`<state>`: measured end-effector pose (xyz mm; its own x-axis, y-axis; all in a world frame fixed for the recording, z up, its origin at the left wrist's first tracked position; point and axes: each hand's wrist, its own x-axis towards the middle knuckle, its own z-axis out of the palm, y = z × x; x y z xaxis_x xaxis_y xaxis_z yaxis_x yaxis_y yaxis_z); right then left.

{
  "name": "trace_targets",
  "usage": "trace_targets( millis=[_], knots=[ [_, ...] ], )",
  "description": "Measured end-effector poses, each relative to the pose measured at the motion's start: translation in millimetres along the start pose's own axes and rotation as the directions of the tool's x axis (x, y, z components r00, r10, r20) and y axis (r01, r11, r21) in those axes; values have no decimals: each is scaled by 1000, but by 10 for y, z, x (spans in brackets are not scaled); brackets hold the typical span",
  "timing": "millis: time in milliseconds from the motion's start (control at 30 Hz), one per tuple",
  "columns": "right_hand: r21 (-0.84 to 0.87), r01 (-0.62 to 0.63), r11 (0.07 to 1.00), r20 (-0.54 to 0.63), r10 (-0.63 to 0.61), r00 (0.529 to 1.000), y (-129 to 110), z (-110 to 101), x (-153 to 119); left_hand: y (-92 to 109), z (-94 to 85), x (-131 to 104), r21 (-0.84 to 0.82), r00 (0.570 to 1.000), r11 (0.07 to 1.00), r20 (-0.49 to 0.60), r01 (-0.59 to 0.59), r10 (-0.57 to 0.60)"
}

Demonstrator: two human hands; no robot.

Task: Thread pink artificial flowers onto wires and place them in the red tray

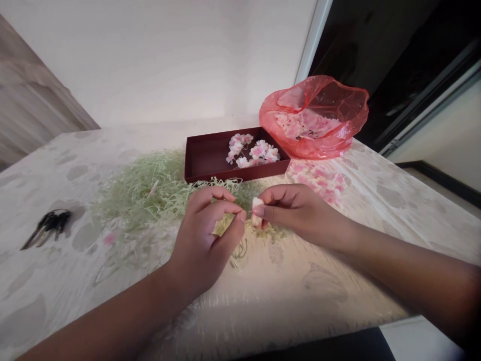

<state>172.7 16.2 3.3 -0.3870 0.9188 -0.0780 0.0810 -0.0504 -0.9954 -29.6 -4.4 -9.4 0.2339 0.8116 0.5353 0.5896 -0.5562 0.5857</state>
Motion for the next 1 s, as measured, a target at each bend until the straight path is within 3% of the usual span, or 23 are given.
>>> trace_targets(
  millis=[133, 267, 433, 567, 733, 1000],
  knots=[
    [-35, 46, 998, -62, -48, 997, -1, -54, 32, -36, -7, 48, 89, 1000, 996, 1, 7, -7],
    [15, 46, 999, -128, -44, 991, 4, -83, 48, -91, -26, 92, 273, 991, 953, 68, -133, 119],
    [66, 95, 993, -166, -83, 983, 5, -76, 34, -109, -36, 92, 365, 973, 903, 126, -225, 192],
    [61, 123, 991, -192, -109, 975, 8, -83, 34, -137, -24, 102, 450, 983, 875, 47, -181, 179],
    [-3, 137, 991, -197, -135, 971, 22, -83, 35, -189, -37, 117, 547, 989, 824, 82, -146, 121],
    [-27, 129, 991, -200, -132, 971, 8, -72, 24, -175, -57, 121, 517, 992, 846, 70, -128, 107]
  ],
)
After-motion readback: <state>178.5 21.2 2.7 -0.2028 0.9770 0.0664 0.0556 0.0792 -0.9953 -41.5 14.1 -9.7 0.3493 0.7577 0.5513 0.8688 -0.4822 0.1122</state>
